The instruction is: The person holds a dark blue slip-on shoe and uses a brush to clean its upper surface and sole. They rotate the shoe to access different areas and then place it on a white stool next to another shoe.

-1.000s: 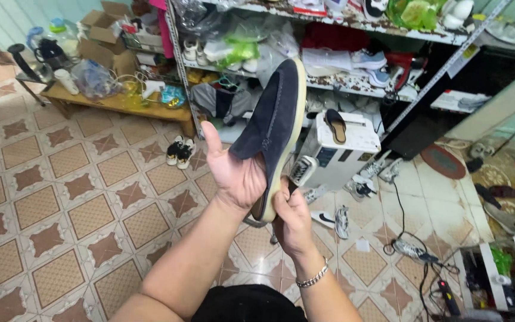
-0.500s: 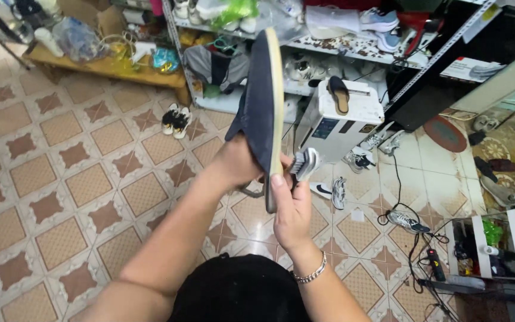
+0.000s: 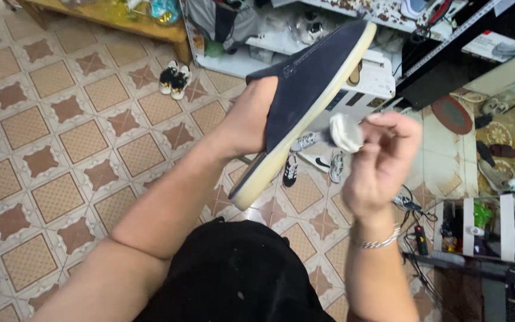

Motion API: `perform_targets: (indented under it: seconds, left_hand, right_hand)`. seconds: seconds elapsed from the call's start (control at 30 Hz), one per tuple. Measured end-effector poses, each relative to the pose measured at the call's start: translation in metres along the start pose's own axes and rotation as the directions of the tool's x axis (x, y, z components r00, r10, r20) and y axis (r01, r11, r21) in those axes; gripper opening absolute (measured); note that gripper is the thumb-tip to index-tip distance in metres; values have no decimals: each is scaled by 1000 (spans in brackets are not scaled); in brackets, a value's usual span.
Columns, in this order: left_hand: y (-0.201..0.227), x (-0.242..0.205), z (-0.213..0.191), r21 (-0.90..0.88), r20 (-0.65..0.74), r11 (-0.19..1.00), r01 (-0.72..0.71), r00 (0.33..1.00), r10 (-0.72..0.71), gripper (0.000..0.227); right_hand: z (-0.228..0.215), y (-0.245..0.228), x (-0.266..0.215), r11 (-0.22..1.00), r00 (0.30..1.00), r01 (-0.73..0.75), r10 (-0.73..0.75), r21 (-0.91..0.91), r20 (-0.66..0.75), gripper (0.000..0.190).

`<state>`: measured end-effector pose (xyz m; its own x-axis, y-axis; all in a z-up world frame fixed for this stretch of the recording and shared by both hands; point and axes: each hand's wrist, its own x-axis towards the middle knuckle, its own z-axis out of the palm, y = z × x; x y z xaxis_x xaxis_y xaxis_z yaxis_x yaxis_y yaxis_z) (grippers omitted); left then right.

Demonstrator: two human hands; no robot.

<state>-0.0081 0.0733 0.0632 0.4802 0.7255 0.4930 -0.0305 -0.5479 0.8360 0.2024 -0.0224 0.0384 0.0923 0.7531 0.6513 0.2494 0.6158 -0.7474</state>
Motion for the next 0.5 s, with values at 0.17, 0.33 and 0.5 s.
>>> perform_targets:
  seconds: [0.17,0.33,0.5]
  left_hand:
    - [11,4,1,-73,103,989,-132,985,139,39]
    - [12,2,7,3,180,978,-208,962,204,48]
    - [2,2,20,46,199,995,-83,977,73,47]
  right_hand:
    - [-36,-35,61,775,889,456,-372,-438,267,22]
    - [-20,-72,91,820,871,438,-285,-369,400,14]
    - [-2,-72,55,794,738,561,-351,-235,577,8]
